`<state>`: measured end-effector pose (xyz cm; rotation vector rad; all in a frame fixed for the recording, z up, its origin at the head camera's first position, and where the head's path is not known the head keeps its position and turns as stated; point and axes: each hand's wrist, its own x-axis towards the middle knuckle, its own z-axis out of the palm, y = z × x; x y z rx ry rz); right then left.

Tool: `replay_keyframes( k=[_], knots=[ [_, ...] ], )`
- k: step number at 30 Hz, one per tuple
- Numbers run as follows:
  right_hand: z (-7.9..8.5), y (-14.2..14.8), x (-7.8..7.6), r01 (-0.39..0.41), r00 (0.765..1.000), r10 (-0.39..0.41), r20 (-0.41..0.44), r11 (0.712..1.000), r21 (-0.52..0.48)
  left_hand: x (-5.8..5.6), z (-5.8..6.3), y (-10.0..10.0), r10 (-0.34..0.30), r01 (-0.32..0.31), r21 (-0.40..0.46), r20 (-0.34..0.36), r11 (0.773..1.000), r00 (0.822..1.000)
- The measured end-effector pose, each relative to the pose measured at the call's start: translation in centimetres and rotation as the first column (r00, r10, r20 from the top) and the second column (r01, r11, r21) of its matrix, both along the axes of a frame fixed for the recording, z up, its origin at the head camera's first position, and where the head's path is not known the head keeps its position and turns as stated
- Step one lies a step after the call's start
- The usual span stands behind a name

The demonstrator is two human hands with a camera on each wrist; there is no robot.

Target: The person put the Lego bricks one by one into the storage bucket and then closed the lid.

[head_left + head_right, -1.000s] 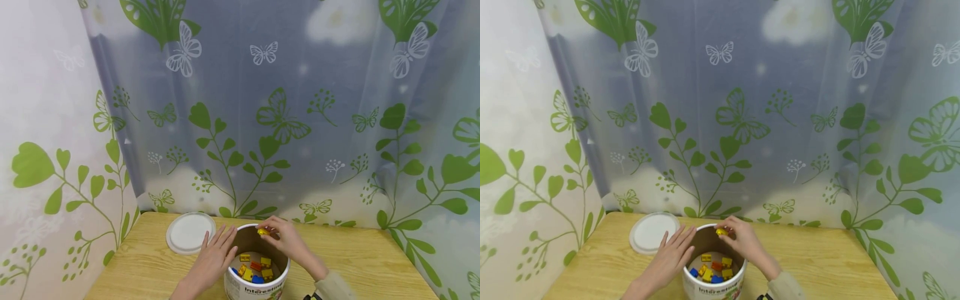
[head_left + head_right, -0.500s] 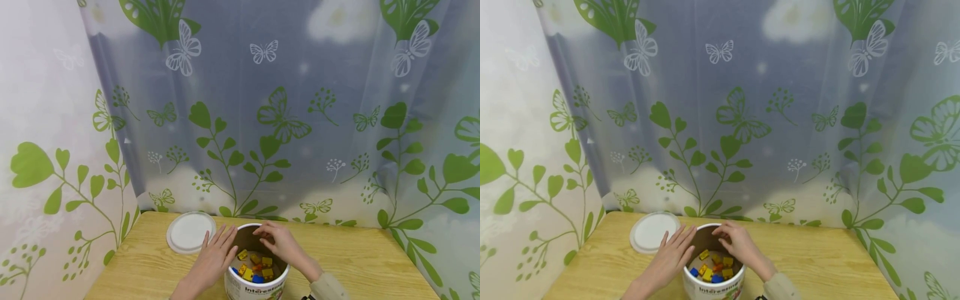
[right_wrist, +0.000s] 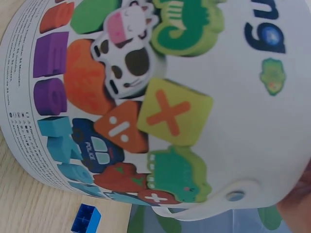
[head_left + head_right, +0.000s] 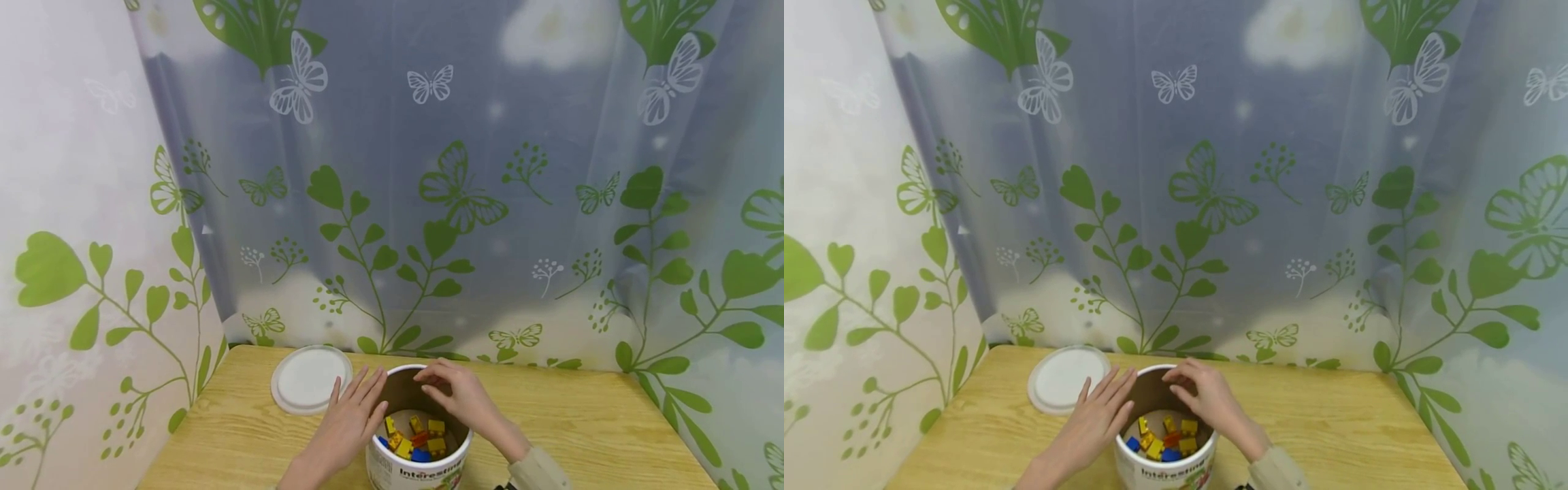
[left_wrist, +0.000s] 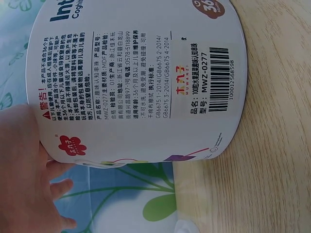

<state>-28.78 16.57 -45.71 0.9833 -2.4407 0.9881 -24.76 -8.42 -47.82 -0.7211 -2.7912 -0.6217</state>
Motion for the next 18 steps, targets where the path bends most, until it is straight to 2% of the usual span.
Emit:
replay_keyframes(
  k=[5,11,18],
  knots=[
    [0.3,0.6,0.1,0.021,1.0,-0.022,-0.002,0.998,-0.057,0.0,-0.1,0.0,0.003,-0.003,0.001,-0.005,1.0,1.0],
    [-0.1,2.0,-0.5,0.094,0.992,-0.103,-0.08,0.989,-0.112,-0.1,-0.2,0.0,-0.002,0.002,0.003,-0.002,1.0,1.0],
    [-1.2,4.4,-1.0,0.204,0.976,-0.212,-0.051,0.969,-0.136,-0.1,-0.2,-0.1,-0.004,0.004,0.01,0.003,1.0,1.0]
  ],
)
